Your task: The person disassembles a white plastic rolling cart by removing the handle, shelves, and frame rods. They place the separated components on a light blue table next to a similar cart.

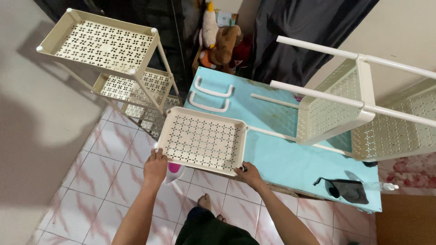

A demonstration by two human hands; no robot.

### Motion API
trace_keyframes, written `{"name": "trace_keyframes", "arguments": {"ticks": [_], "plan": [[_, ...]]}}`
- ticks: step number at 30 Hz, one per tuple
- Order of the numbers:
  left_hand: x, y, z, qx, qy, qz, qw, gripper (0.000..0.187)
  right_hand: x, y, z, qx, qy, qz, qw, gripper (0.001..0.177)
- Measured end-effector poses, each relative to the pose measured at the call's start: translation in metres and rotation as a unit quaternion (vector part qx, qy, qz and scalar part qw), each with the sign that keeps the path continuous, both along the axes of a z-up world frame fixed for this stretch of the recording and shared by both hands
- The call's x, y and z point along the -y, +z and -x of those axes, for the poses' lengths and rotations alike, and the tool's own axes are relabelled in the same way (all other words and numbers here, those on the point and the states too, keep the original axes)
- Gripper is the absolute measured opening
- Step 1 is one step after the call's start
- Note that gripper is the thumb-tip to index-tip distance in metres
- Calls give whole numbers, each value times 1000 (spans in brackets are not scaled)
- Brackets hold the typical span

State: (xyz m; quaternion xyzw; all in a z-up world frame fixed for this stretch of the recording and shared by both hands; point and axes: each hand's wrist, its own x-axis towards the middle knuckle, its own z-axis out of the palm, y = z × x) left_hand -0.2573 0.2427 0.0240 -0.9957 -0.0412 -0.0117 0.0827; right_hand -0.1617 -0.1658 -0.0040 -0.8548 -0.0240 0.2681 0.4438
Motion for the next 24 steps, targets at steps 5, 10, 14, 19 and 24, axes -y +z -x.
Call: {"name": "trace_keyframes", "arguments": {"ticks": [5,10,14,19,24], "plan": [[-2,7,-13,3,7,25,1000,21,-7,10,-1,-79,-35,-42,995,33],[-1,1,-10,17,2,42,999,21,-6,6,-5,-86,-35,-18,995,36],[7,15,-13,-30,9,36,999,30,1,-9,-7,-22,-27,26,999,54],[29,55,-27,-56,-16,36,998,44,22,1,-19,69,-17,79,994,75],[72,118,-56,-112,-44,89,989,65,46,90,-33,158,-58,86,982,61]]}}
